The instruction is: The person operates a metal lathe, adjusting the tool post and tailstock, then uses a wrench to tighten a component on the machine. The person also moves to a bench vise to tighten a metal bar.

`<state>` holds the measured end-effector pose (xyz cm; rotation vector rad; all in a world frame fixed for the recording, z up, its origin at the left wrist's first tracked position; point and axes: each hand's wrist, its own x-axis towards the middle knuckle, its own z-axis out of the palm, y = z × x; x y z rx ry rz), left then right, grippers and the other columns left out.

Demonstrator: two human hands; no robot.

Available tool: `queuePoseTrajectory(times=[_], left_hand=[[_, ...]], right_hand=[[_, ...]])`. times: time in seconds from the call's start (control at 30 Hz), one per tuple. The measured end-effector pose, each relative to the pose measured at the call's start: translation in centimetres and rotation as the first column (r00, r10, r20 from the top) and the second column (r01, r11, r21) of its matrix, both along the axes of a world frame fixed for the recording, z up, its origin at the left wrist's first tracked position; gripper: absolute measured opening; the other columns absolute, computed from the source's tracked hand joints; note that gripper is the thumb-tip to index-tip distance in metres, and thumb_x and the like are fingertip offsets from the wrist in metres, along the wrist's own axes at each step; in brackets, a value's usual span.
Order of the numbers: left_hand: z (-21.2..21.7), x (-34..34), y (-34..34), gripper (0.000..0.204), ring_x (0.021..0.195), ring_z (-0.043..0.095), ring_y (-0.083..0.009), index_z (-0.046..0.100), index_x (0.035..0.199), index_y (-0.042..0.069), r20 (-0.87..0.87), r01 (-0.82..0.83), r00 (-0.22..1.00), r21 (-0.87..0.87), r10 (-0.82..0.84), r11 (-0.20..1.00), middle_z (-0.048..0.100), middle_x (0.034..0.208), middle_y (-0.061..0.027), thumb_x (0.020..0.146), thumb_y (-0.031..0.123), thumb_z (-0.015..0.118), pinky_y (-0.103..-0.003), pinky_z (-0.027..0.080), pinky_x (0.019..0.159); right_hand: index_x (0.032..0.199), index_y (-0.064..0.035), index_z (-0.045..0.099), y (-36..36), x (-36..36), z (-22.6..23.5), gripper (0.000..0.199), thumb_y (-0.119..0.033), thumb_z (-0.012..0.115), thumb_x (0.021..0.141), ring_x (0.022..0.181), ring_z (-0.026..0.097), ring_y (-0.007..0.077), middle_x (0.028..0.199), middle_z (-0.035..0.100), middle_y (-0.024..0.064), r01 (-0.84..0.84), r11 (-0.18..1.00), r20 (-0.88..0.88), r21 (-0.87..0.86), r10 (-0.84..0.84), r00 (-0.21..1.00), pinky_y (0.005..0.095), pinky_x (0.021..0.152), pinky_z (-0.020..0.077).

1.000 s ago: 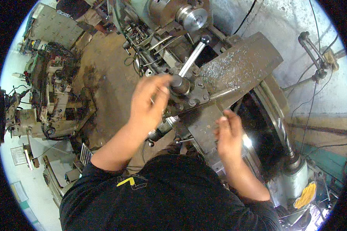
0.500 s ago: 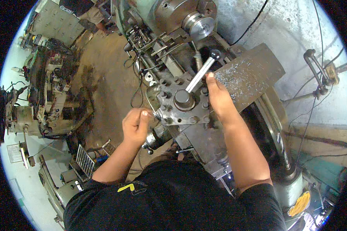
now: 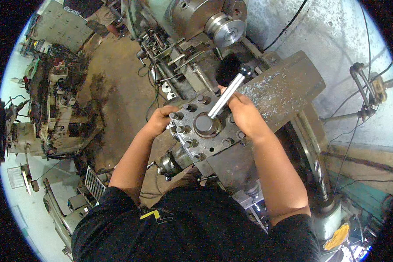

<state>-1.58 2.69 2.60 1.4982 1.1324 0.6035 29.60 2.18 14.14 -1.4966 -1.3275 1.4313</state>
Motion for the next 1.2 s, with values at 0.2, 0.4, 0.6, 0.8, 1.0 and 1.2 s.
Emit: queuePoseTrajectory(times=[0.2,0.4,0.6,0.8,1.0,1.2], left_hand=[[-0.5,0.7,-2.2,0.035,0.106,0.062,-0.0231,0.067,0.108,0.002,-0.077,-0.032,0.996,0.191,0.048,0.981,0.066,0.111,-0.0100,0.075,-0.007,0.070,-0.036,0.048,0.092],[0.1,1.9,-3.5,0.033,0.103,0.062,-0.0261,0.069,0.105,0.002,-0.154,-0.165,0.970,0.153,0.189,0.974,0.067,0.107,-0.0103,0.073,-0.007,0.071,-0.035,0.048,0.092],[-0.5,2.2,-4.1,0.038,0.105,0.062,-0.0266,0.069,0.106,0.003,-0.078,-0.268,0.958,0.102,0.276,0.958,0.066,0.110,-0.0104,0.070,-0.011,0.067,-0.035,0.047,0.093],[-1.4,2.3,-4.5,0.039,0.108,0.061,-0.0266,0.070,0.106,0.003,-0.074,-0.331,0.940,0.054,0.334,0.942,0.067,0.112,-0.0103,0.070,-0.012,0.066,-0.035,0.047,0.095],[-1.8,2.1,-4.5,0.039,0.111,0.061,-0.0269,0.070,0.106,0.004,-0.048,-0.326,0.943,0.069,0.329,0.943,0.067,0.114,-0.0107,0.070,-0.011,0.066,-0.035,0.046,0.097],[-2.1,2.1,-4.8,0.040,0.111,0.061,-0.0282,0.070,0.106,0.004,-0.080,-0.326,0.937,0.146,0.339,0.934,0.067,0.114,-0.0114,0.069,-0.011,0.066,-0.035,0.046,0.097]], right_hand=[[0.126,-0.0029,0.058,0.2,0.9,-2.3,0.048,-0.041,0.039,0.104,0.109,0.055,0.0206,0.120,0.062,0.0131,0.242,0.948,-0.539,-0.208,-0.317,0.780,0.0341,0.100,0.0399],[0.118,0.0011,0.056,0.0,1.3,-2.8,0.044,-0.036,0.037,0.105,0.105,0.058,0.0227,0.113,0.062,0.0144,0.297,0.928,-0.645,-0.224,-0.370,0.669,0.0368,0.096,0.0434],[0.113,0.0055,0.057,-1.8,1.1,-2.3,0.044,-0.033,0.036,0.105,0.101,0.059,0.0252,0.105,0.062,0.0156,0.351,0.930,-0.787,-0.106,-0.295,0.542,0.0380,0.094,0.0450],[0.098,-0.0023,0.056,1.0,1.9,-2.3,0.036,-0.033,0.038,0.103,0.090,0.057,0.0237,0.096,0.059,0.0108,0.196,0.894,-0.820,-0.404,-0.448,0.357,0.0386,0.087,0.0462],[0.077,-0.0103,0.049,7.6,1.8,-3.9,0.029,-0.030,0.045,0.098,0.068,0.049,0.0201,0.067,0.048,0.0035,0.155,0.826,-0.826,-0.542,-0.558,0.085,0.0382,0.069,0.0456],[0.058,-0.0121,0.044,7.2,-0.1,-3.6,0.038,-0.032,0.051,0.090,0.057,0.037,0.0196,0.058,0.038,0.0033,-0.072,0.852,-0.855,-0.519,-0.519,0.018,0.0346,0.058,0.0354]])
